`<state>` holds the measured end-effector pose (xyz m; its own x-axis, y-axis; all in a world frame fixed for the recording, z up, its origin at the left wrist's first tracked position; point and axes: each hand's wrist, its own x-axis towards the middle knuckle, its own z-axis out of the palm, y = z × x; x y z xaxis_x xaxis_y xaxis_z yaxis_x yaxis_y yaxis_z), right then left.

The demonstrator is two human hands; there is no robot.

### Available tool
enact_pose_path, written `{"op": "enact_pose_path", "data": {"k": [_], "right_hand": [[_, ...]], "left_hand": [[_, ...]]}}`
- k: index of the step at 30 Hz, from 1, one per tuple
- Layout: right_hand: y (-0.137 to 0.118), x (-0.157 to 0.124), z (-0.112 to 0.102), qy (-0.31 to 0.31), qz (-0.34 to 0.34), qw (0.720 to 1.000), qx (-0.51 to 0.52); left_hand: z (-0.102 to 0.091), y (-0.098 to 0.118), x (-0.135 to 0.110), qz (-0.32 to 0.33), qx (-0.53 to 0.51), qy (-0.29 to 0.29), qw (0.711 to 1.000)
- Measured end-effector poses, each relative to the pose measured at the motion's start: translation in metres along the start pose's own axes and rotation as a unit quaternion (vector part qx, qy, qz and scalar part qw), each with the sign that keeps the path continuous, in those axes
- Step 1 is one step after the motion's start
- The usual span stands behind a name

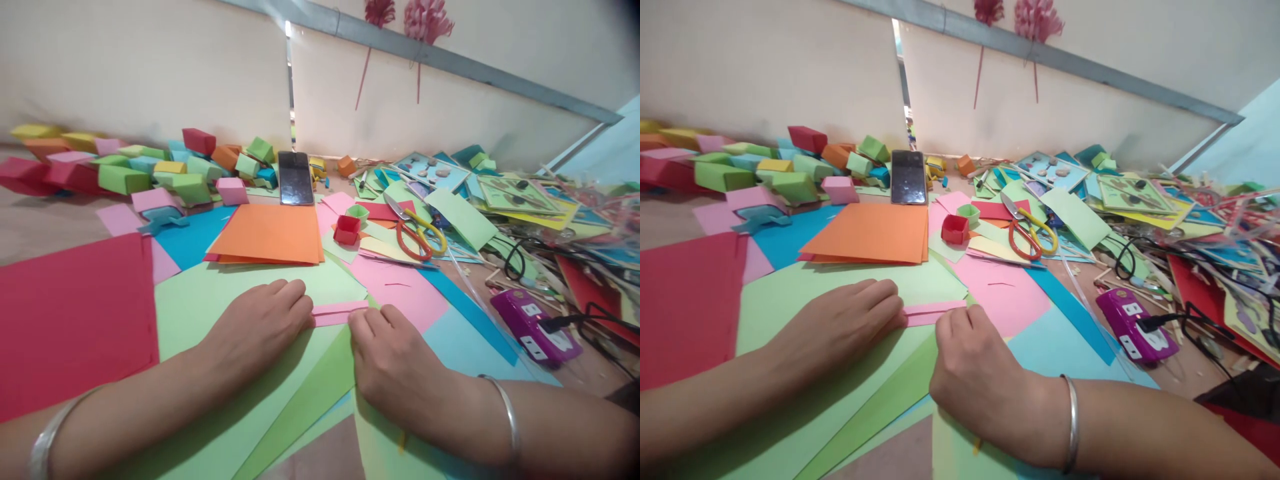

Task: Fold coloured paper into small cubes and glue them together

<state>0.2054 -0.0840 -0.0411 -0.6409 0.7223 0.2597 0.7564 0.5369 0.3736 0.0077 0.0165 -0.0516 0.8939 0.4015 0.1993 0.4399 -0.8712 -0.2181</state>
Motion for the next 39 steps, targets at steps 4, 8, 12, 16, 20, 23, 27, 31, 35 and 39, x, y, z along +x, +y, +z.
{"op": "enact_pose_path", "data": {"k": [4, 8, 12, 16, 20, 23, 27, 31, 35, 39], "right_hand": [[0.004, 0.001, -0.004, 0.041, 0.027, 0.999, -0.006], [0.004, 0.006, 0.004, 0.036, -0.012, 0.998, 0.058], [0.001, 0.005, 0.012, 0.033, -0.02, 0.995, 0.095], [0.001, 0.004, 0.012, 0.045, -0.02, 0.993, 0.109], [0.002, 0.005, 0.01, 0.05, -0.011, 0.993, 0.106], [0.004, 0.005, 0.01, 0.048, -0.008, 0.993, 0.11], [0.006, 0.004, 0.013, 0.039, -0.017, 0.992, 0.122], [0.007, 0.005, 0.014, 0.054, -0.01, 0.99, 0.132], [0.008, 0.006, 0.014, 0.069, -0.011, 0.988, 0.138], [0.01, 0.005, 0.013, 0.044, -0.013, 0.989, 0.139]], "left_hand": [[0.003, 0.0, 0.001, 0.008, 0.009, 0.015, 1.0], [0.001, 0.0, 0.001, 0.023, 0.0, 0.044, 0.999], [-0.005, 0.001, 0.001, 0.016, 0.008, 0.074, 0.997], [-0.01, -0.001, 0.0, 0.01, 0.039, 0.05, 0.998], [-0.014, -0.002, -0.006, 0.01, 0.081, -0.005, 0.997], [-0.021, 0.001, -0.013, -0.018, 0.12, -0.039, 0.992], [-0.036, 0.015, -0.022, -0.065, 0.169, -0.054, 0.982], [-0.041, 0.031, -0.024, -0.016, 0.126, -0.035, 0.991], [-0.032, 0.032, -0.018, 0.038, 0.076, -0.041, 0.996], [-0.029, 0.027, -0.02, 0.043, 0.077, -0.064, 0.994]]}}
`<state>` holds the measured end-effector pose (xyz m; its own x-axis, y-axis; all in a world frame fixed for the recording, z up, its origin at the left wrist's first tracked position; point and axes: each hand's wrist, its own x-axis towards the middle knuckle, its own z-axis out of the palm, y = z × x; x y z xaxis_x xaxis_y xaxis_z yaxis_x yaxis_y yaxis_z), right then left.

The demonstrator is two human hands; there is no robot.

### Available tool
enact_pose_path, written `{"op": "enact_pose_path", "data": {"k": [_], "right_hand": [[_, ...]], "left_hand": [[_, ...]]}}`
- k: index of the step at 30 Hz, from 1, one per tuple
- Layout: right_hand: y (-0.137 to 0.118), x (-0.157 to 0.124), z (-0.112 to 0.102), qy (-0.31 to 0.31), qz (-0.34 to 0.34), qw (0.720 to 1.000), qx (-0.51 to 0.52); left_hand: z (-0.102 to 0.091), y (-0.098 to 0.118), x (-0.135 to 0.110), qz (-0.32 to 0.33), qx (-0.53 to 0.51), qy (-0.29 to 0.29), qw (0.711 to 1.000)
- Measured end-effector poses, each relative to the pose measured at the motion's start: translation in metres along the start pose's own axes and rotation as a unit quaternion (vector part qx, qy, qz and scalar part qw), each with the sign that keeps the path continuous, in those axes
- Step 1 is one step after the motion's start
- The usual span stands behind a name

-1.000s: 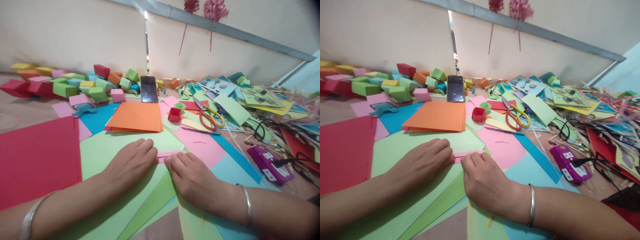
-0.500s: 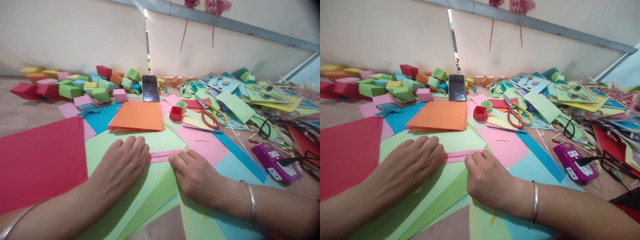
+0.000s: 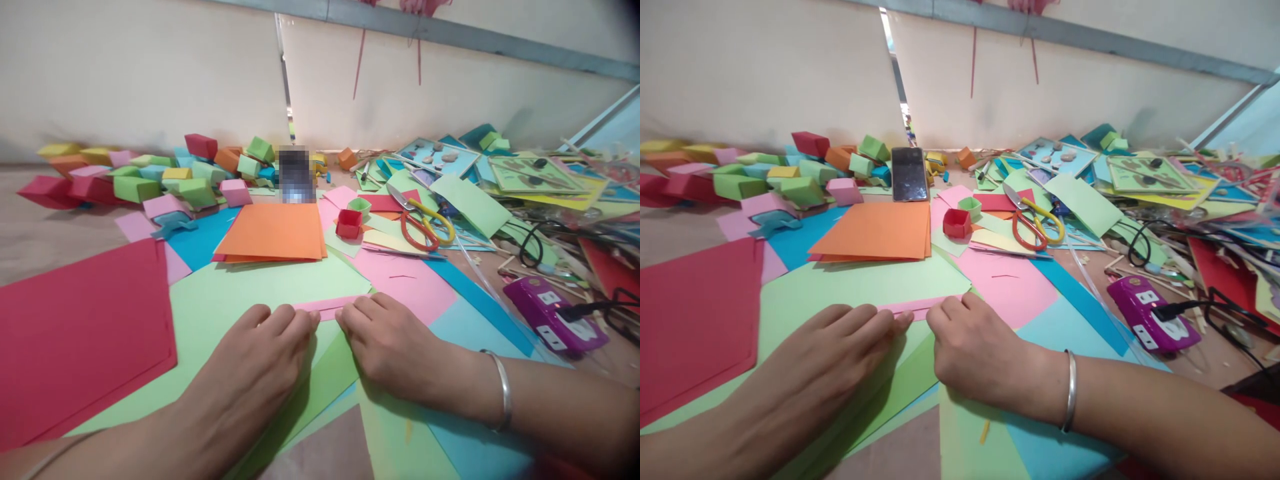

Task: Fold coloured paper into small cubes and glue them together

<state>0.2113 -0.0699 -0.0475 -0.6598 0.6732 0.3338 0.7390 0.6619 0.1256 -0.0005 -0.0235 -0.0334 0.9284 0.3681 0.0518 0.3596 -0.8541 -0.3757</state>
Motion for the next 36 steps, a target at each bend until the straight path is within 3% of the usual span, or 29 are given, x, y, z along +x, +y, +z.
{"op": "enact_pose_path", "data": {"k": [4, 7, 12, 19, 25, 30, 36], "right_hand": [[0.001, 0.0, -0.001, -0.011, -0.004, 1.0, -0.001], [0.001, 0.001, 0.001, -0.014, -0.012, 1.0, -0.002], [0.004, 0.002, 0.004, 0.017, -0.016, 0.999, -0.025], [0.007, 0.006, -0.001, 0.066, -0.032, 0.993, -0.091], [0.008, 0.008, 0.001, 0.081, -0.021, 0.993, -0.087], [0.014, 0.009, 0.005, 0.063, 0.016, 0.995, -0.076], [0.022, 0.011, 0.01, 0.04, 0.034, 0.996, -0.067]], "left_hand": [[-0.009, 0.0, -0.016, -0.018, -0.019, -0.012, 1.0], [-0.015, 0.002, -0.023, -0.041, -0.045, 0.022, 0.998], [-0.008, -0.003, -0.007, -0.097, -0.071, 0.051, 0.991], [0.008, -0.014, 0.01, -0.064, -0.092, 0.021, 0.993], [0.012, -0.009, 0.008, -0.031, -0.016, 0.086, 0.996], [0.01, -0.007, 0.01, -0.007, 0.013, 0.114, 0.993], [0.024, -0.018, 0.016, -0.032, -0.021, 0.114, 0.993]]}}
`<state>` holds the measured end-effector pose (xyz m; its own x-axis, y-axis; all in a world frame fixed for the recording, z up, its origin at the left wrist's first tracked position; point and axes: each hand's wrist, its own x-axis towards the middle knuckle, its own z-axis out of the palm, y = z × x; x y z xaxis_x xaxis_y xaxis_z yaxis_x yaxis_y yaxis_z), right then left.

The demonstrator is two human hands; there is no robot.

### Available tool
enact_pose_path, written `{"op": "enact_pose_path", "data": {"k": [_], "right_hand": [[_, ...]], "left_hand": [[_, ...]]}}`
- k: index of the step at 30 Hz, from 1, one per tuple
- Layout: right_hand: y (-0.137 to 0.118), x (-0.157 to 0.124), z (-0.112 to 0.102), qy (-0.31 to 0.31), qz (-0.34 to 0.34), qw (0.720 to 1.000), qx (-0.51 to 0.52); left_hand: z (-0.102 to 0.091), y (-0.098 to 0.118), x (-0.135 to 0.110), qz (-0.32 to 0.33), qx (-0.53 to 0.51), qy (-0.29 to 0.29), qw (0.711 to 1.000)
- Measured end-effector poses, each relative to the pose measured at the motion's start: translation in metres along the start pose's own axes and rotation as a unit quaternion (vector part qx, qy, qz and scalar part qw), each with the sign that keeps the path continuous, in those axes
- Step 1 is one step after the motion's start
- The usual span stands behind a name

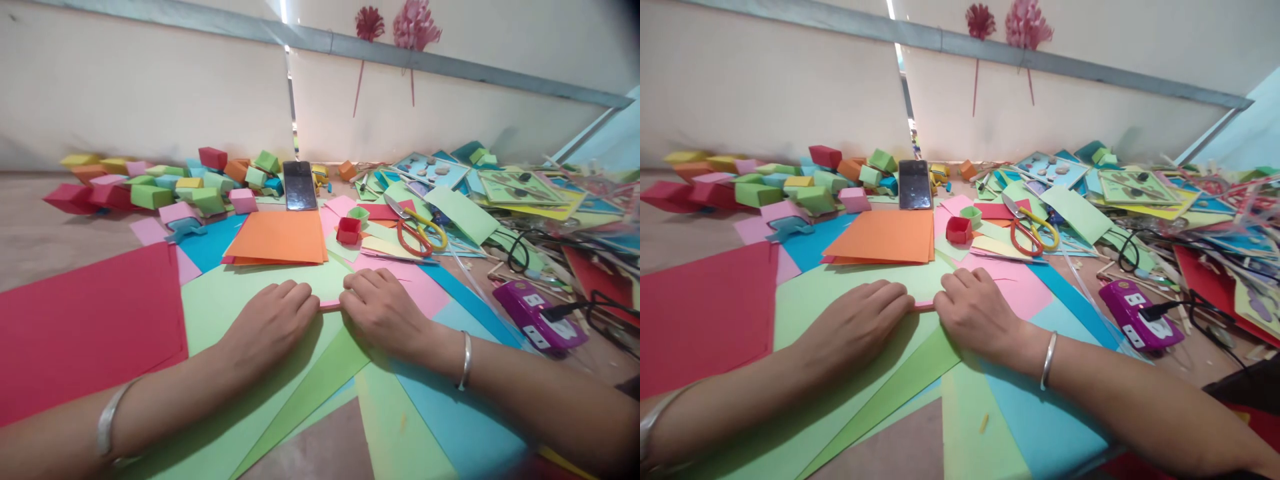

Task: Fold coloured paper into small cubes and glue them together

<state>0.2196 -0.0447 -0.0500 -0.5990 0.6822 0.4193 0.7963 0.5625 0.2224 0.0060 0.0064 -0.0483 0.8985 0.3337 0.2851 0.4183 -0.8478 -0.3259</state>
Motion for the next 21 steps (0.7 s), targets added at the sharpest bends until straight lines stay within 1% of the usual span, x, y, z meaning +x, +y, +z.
{"op": "enact_pose_path", "data": {"k": [3, 6, 9, 12, 15, 19, 21], "right_hand": [[0.002, 0.0, 0.003, -0.038, 0.009, 0.999, 0.024], [0.006, 0.0, 0.004, -0.062, 0.051, 0.994, 0.077], [0.011, 0.002, 0.003, -0.075, 0.115, 0.977, 0.161], [0.017, 0.003, 0.001, -0.097, 0.137, 0.955, 0.244], [0.019, 0.003, -0.002, -0.116, 0.143, 0.939, 0.289], [0.019, 0.002, -0.005, -0.132, 0.196, 0.921, 0.308], [0.019, 0.001, -0.006, -0.132, 0.204, 0.917, 0.317]], "left_hand": [[0.002, -0.001, 0.0, -0.022, -0.021, -0.005, 1.0], [-0.002, 0.004, 0.0, -0.041, -0.025, -0.007, 0.999], [-0.005, 0.008, -0.002, -0.053, -0.023, -0.009, 0.998], [-0.003, 0.006, -0.002, -0.045, -0.036, -0.007, 0.998], [0.001, 0.002, -0.002, -0.063, -0.083, -0.007, 0.994], [0.004, -0.001, -0.002, -0.101, -0.18, 0.005, 0.978], [0.006, -0.001, -0.003, -0.106, -0.217, 0.016, 0.97]]}}
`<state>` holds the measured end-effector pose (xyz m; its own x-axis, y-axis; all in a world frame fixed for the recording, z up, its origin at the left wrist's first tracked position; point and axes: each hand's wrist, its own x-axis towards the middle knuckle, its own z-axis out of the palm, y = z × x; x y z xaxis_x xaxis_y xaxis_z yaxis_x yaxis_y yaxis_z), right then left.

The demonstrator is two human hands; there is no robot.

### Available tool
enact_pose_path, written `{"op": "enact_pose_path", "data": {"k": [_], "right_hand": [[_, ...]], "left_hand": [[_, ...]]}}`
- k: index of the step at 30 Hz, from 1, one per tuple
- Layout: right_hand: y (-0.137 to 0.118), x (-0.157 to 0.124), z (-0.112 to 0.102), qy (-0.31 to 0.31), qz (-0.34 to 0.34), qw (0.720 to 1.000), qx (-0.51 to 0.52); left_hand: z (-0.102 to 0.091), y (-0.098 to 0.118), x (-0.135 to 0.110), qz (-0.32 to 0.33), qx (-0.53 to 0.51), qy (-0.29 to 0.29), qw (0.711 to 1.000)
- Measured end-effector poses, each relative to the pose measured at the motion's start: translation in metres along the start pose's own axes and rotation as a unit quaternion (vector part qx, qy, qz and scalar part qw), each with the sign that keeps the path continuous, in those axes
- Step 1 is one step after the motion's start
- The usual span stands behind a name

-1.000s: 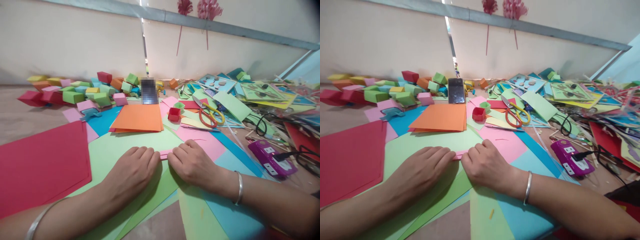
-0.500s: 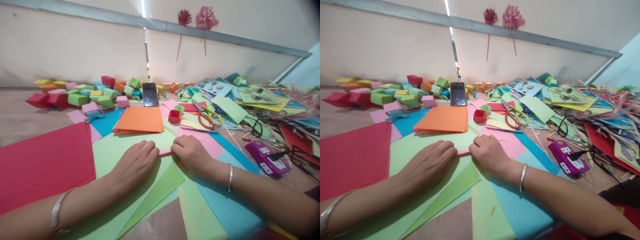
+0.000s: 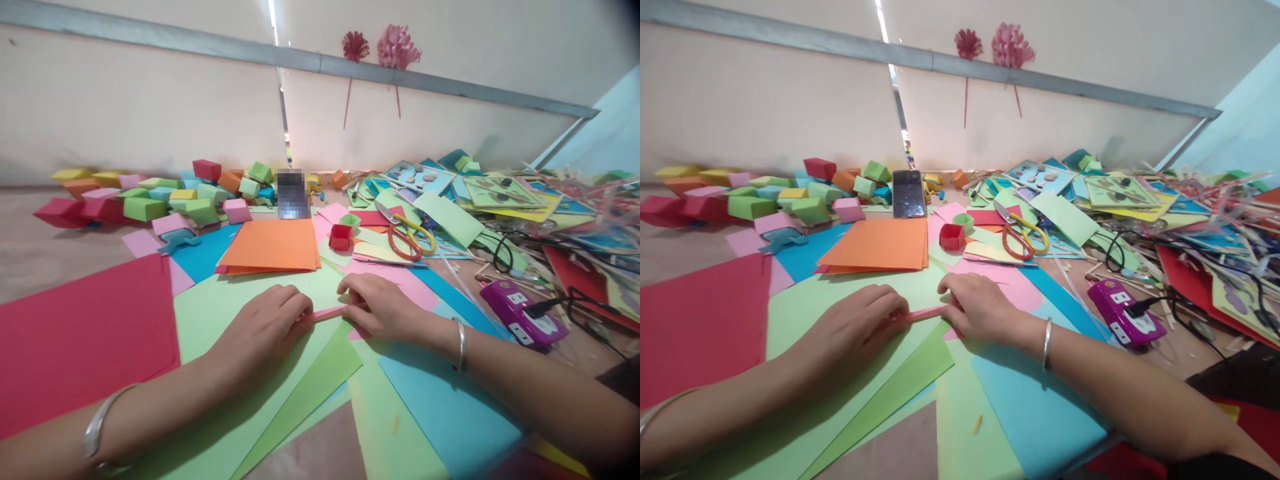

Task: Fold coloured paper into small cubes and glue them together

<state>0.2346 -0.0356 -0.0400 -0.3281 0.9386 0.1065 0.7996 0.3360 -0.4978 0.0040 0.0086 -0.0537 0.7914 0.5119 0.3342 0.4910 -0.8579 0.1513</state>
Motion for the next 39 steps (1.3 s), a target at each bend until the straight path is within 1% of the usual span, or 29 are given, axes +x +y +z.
{"op": "enact_pose_path", "data": {"k": [2, 6, 11, 13, 17, 19, 21, 23, 26, 28, 30, 33, 36, 37, 39], "right_hand": [[0.0, -0.001, -0.001, 0.006, -0.026, 1.0, -0.002], [-0.001, -0.003, 0.001, 0.043, -0.094, 0.994, -0.022], [-0.006, -0.009, 0.011, 0.066, -0.146, 0.986, -0.045], [-0.007, -0.011, 0.016, 0.096, -0.157, 0.982, -0.042], [-0.012, -0.013, 0.022, 0.154, -0.185, 0.969, -0.053], [-0.017, -0.014, 0.022, 0.17, -0.212, 0.956, -0.111], [-0.024, -0.014, 0.021, 0.189, -0.241, 0.933, -0.192], [-0.031, -0.015, 0.019, 0.205, -0.268, 0.907, -0.252], [-0.033, -0.015, 0.015, 0.21, -0.294, 0.89, -0.279], [-0.027, -0.013, 0.01, 0.203, -0.306, 0.885, -0.286], [-0.016, -0.008, 0.005, 0.194, -0.309, 0.881, -0.3], [0.004, 0.0, -0.003, 0.183, -0.291, 0.884, -0.317], [0.018, 0.006, -0.006, 0.171, -0.272, 0.894, -0.313], [0.02, 0.007, -0.006, 0.161, -0.264, 0.9, -0.306], [0.023, 0.009, -0.005, 0.126, -0.238, 0.921, -0.281]], "left_hand": [[0.001, -0.001, -0.001, 0.002, -0.025, 0.01, 1.0], [-0.003, 0.001, 0.001, 0.006, -0.047, 0.034, 0.998], [-0.008, 0.008, 0.003, 0.086, 0.01, 0.112, 0.99], [-0.009, 0.012, 0.003, 0.106, 0.039, 0.117, 0.987], [-0.011, 0.014, 0.001, 0.153, 0.071, 0.097, 0.981], [-0.012, 0.013, -0.001, 0.157, 0.075, 0.105, 0.979], [-0.014, 0.014, -0.003, 0.155, 0.082, 0.119, 0.977], [-0.015, 0.017, -0.005, 0.164, 0.087, 0.125, 0.975], [-0.014, 0.02, -0.006, 0.172, 0.081, 0.125, 0.974], [-0.013, 0.017, -0.005, 0.157, 0.08, 0.13, 0.976], [-0.011, 0.01, -0.003, 0.13, 0.087, 0.139, 0.978], [-0.008, -0.005, 0.001, 0.076, 0.075, 0.136, 0.985], [-0.008, -0.013, 0.006, -0.013, -0.006, 0.091, 0.996], [-0.008, -0.013, 0.007, -0.046, -0.048, 0.07, 0.995], [-0.01, -0.012, 0.01, -0.107, -0.133, 0.035, 0.985]]}}
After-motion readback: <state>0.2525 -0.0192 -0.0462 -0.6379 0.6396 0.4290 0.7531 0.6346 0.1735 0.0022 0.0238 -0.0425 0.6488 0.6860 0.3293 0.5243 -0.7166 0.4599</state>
